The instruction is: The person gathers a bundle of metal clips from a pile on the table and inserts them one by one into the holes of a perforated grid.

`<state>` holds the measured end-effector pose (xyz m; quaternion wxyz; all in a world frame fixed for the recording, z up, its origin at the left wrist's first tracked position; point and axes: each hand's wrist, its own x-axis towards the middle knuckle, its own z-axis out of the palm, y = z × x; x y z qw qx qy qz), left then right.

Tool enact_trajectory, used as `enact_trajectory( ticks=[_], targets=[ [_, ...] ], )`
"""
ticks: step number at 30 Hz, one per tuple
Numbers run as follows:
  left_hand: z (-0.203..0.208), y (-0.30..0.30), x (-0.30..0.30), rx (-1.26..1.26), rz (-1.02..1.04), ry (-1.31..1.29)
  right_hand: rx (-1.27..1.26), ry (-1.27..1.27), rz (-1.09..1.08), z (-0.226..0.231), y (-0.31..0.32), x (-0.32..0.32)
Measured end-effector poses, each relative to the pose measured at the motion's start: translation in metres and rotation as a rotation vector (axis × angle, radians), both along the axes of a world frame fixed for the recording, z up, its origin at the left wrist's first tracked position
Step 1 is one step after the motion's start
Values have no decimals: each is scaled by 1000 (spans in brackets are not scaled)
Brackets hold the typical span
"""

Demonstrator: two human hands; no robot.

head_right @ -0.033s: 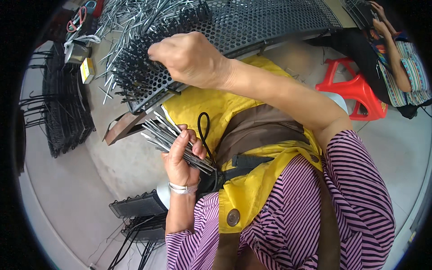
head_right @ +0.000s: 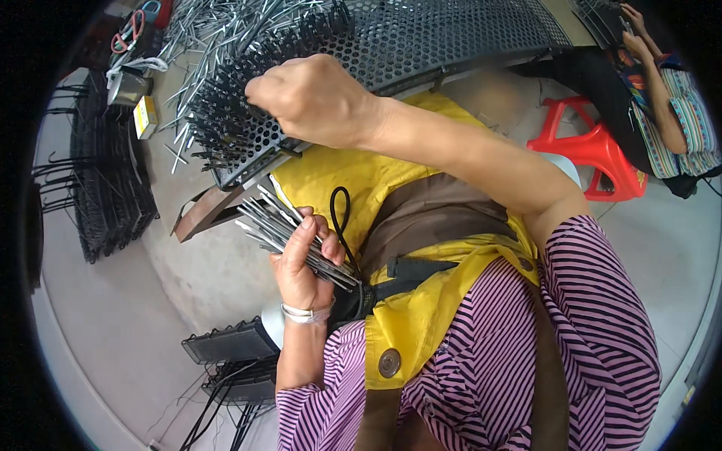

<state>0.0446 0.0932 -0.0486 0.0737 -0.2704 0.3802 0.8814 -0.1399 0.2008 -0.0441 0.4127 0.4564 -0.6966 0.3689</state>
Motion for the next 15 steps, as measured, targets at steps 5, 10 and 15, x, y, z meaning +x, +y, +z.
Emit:
enact_trajectory(
  ticks=[5,10,15],
  targets=[
    [-3,0,0,-33,0,11,289,-182,-120,6,-7,5],
    [-6,0,0,-23,-32,35,482,-259,-79,22,-10,0],
    [-8,1,1,-3,-29,38,517,-288,-66,31,-11,-4]
  ],
)
